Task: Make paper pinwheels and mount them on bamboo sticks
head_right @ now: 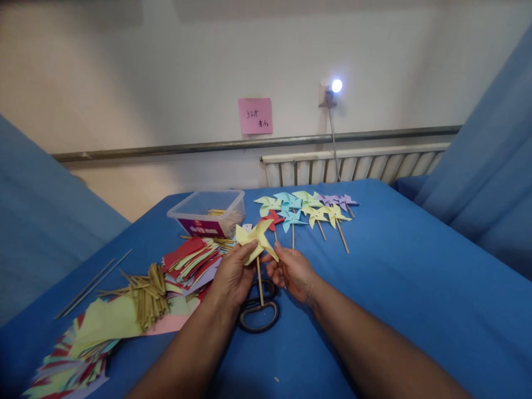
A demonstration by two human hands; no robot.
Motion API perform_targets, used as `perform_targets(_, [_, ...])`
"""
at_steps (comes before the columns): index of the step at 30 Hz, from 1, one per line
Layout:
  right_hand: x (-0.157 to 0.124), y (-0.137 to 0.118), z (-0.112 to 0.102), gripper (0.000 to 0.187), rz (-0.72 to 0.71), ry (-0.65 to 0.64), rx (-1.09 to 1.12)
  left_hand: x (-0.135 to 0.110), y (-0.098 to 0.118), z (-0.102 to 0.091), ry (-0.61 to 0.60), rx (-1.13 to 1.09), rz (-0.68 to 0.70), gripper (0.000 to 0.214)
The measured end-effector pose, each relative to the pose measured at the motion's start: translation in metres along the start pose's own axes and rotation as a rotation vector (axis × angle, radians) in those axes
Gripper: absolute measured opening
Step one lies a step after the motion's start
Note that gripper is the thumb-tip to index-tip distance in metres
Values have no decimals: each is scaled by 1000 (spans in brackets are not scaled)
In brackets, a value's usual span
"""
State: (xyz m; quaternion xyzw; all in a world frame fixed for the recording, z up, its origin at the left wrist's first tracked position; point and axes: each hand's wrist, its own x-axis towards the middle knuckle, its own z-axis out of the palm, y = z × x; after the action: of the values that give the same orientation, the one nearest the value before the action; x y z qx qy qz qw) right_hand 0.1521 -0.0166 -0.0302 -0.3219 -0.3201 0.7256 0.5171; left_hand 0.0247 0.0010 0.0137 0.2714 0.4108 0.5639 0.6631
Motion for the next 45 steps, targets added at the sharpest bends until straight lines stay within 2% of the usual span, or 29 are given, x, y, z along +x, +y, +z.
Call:
perform_targets(5, [-1, 0, 2, 42, -31, -6, -4, -3, 1, 3, 7, -32, -3, 30])
perform_targets(12, [1, 2, 3, 48, -45, 41, -119, -1, 0, 2, -7, -8, -4, 31])
perform_targets(15, [5, 3, -1, 51, -84, 64, -182, -1, 1, 1, -6, 38, 40, 32])
perform_targets(20, [8, -6, -11, 52, -288, 271, -210, 0, 2, -1, 11, 316, 171, 32])
perform_targets(23, [7, -15, -14, 50, -347, 293, -185, 0, 0, -2, -12, 552, 303, 24])
perform_targets(26, [5, -22, -14, 46, -360, 293, -206, 0, -3, -3, -58, 668, 336, 20])
perform_targets(33, [1, -22, -10, 27, -364, 232, -186, -1, -6, -3, -111, 536, 168, 27])
perform_targets(40, [3, -22, -10, 29, -338, 249, -93, -2, -4, -1, -154, 343, -6, 38])
perform_targets(45, [4, -22, -11, 29, -345, 242, -84, -4, -5, -2, -179, 285, -72, 34])
